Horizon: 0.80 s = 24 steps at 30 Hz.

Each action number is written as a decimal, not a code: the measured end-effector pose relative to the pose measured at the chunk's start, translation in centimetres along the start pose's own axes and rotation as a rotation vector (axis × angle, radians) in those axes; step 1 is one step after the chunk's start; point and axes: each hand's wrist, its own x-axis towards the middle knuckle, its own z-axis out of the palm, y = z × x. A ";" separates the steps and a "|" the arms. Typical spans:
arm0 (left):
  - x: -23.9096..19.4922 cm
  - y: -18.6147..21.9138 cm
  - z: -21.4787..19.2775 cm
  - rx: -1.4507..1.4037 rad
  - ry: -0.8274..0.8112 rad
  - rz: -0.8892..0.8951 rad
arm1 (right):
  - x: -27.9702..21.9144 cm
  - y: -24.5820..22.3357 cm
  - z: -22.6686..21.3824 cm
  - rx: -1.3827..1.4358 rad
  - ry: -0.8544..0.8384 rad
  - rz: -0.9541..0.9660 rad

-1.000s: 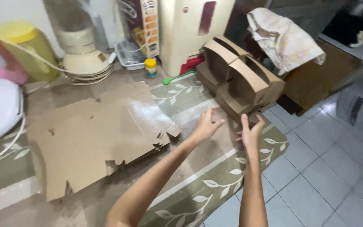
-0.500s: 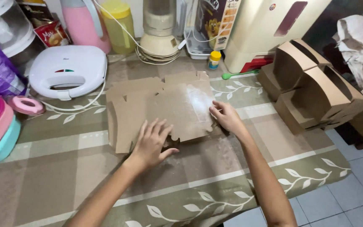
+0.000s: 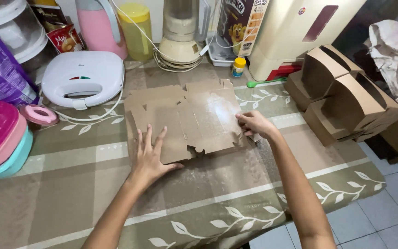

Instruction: Folding flat cardboard templates into assembled pastry boxes on a table.

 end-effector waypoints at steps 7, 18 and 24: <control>1.0 -0.3 0.0 -0.060 0.089 0.052 | 2.7 -0.3 -0.2 -0.050 -0.008 0.087; 3.2 -3.8 -0.9 -0.877 0.231 -0.312 | 3.2 -2.1 -0.6 -0.161 0.075 0.058; 3.2 -3.5 -2.8 -1.438 0.201 -0.447 | 3.5 -1.7 -0.8 -0.108 0.059 0.064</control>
